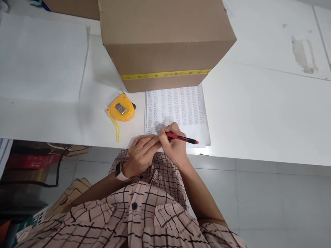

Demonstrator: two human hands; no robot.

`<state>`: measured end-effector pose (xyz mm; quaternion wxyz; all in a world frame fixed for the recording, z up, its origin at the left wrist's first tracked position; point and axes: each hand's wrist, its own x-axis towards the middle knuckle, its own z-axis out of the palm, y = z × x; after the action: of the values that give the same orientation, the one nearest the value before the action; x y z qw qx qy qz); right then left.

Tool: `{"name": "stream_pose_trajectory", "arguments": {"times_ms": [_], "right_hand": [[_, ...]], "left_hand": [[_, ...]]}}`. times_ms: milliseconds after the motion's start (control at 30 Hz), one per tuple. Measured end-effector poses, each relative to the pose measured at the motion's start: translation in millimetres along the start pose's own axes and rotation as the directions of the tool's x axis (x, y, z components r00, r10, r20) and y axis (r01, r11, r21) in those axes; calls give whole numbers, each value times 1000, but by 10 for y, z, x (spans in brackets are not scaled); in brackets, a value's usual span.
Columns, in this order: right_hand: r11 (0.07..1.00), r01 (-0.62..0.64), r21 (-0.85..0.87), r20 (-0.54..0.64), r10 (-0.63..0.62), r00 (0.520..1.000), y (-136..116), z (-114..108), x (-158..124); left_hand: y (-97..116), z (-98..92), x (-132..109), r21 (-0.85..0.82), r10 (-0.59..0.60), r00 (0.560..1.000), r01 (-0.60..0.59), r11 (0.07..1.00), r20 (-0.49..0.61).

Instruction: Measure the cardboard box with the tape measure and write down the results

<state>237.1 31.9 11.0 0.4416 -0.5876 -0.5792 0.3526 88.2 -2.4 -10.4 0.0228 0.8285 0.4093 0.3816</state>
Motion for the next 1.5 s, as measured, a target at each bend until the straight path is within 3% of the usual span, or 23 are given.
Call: {"name": "stream_pose_trajectory", "arguments": {"times_ms": [433,1500], "right_hand": [[999,18,-36,37,-16,999,-22,-5,12],[999,21,-25,-31,-22,999,26,23,20]], "left_hand": [[0,21,-12,-1,-3,1000,3,1000,-15],[-2,22,-19,-20,-20,1000,20,1000,1]]}}
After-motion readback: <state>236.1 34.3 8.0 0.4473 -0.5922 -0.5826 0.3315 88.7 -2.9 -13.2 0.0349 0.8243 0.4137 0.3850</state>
